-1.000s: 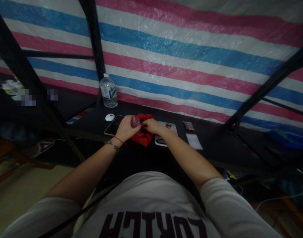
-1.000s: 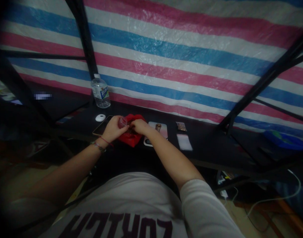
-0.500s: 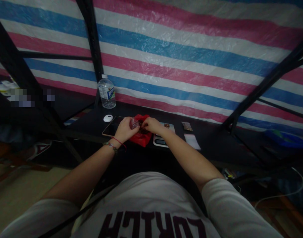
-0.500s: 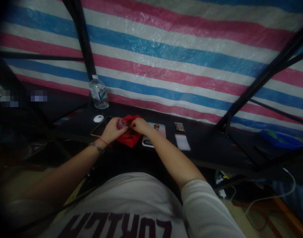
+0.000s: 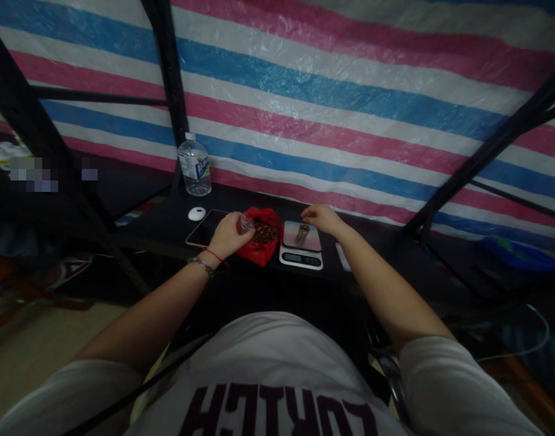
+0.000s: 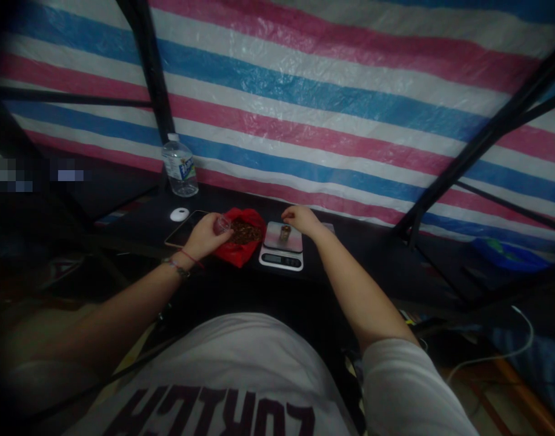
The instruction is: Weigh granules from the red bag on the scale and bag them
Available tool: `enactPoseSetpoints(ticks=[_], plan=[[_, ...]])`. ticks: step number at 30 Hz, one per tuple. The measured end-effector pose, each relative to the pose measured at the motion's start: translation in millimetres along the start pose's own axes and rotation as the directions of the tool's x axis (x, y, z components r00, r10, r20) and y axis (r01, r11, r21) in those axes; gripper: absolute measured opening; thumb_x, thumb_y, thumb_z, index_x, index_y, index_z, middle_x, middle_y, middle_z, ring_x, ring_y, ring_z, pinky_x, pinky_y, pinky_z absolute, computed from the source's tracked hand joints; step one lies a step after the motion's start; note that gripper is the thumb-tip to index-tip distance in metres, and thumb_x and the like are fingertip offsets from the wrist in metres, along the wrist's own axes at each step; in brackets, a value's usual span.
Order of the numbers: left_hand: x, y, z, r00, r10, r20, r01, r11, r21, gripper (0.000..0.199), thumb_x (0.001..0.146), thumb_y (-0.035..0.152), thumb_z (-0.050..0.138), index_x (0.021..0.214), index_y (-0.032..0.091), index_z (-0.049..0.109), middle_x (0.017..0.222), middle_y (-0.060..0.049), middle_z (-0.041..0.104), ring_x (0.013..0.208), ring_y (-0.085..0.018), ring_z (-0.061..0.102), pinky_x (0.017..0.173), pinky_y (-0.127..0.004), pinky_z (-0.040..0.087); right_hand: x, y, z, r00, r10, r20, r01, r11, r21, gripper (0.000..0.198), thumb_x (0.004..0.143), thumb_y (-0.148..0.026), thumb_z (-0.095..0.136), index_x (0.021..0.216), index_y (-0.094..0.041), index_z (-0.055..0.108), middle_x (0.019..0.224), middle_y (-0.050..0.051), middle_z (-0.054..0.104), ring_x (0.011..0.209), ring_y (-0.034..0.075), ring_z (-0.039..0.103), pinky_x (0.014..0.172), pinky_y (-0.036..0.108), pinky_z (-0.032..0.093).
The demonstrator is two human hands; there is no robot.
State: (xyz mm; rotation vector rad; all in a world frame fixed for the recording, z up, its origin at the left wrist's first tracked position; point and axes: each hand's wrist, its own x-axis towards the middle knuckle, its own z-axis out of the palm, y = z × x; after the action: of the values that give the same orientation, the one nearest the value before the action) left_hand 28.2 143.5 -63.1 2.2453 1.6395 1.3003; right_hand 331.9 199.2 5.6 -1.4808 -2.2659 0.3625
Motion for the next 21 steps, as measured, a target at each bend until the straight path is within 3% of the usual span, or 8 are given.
enactPoseSetpoints(ticks=[6, 12, 21], plan=[[-0.1, 0.1, -0.5, 1.0, -0.003, 0.008, 0.003, 1.0, 0.002, 0.034, 0.074, 0.041, 0.062, 0.099, 0.017, 0.057, 0.097, -0.01, 0.063, 0.091, -0.026, 0.061, 0.086, -0.04, 0.049, -5.3, 5.1, 5.3, 0.999, -0.041, 0.028, 0.041, 0.999, 0.005, 0.025, 0.076, -0.006, 0.065, 0.099, -0.014, 0.07, 0.089, 0.007, 0.073, 0.077, 0.014, 0.067, 0.07, 0.022, 0.05], [0.4, -1.9, 0.5, 1.0, -0.014, 0.01, 0.014, 1.0, -0.006, 0.033, 0.074, 0.041, 0.062, 0.097, 0.018, 0.058, 0.094, -0.009, 0.063, 0.088, -0.025, 0.061, 0.085, -0.04, 0.049, -3.3, 1.8, 3.1, 0.996, -0.071, 0.058, 0.079, 0.986, -0.149, 0.012, 0.077, -0.012, 0.065, 0.084, -0.014, 0.074, 0.081, 0.005, 0.073, 0.071, 0.014, 0.065, 0.064, 0.021, 0.045], [0.7, -1.0, -1.3, 1.0, -0.009, 0.004, 0.009, 1.0, -0.005, 0.032, 0.074, 0.04, 0.062, 0.097, 0.018, 0.057, 0.097, -0.01, 0.063, 0.092, -0.026, 0.061, 0.087, -0.04, 0.049, -2.5, 4.2, 2.3, 0.997, -0.064, 0.053, 0.072, 0.984, -0.161, 0.014, 0.076, -0.011, 0.064, 0.078, -0.016, 0.076, 0.083, 0.005, 0.074, 0.075, 0.015, 0.066, 0.066, 0.022, 0.046]])
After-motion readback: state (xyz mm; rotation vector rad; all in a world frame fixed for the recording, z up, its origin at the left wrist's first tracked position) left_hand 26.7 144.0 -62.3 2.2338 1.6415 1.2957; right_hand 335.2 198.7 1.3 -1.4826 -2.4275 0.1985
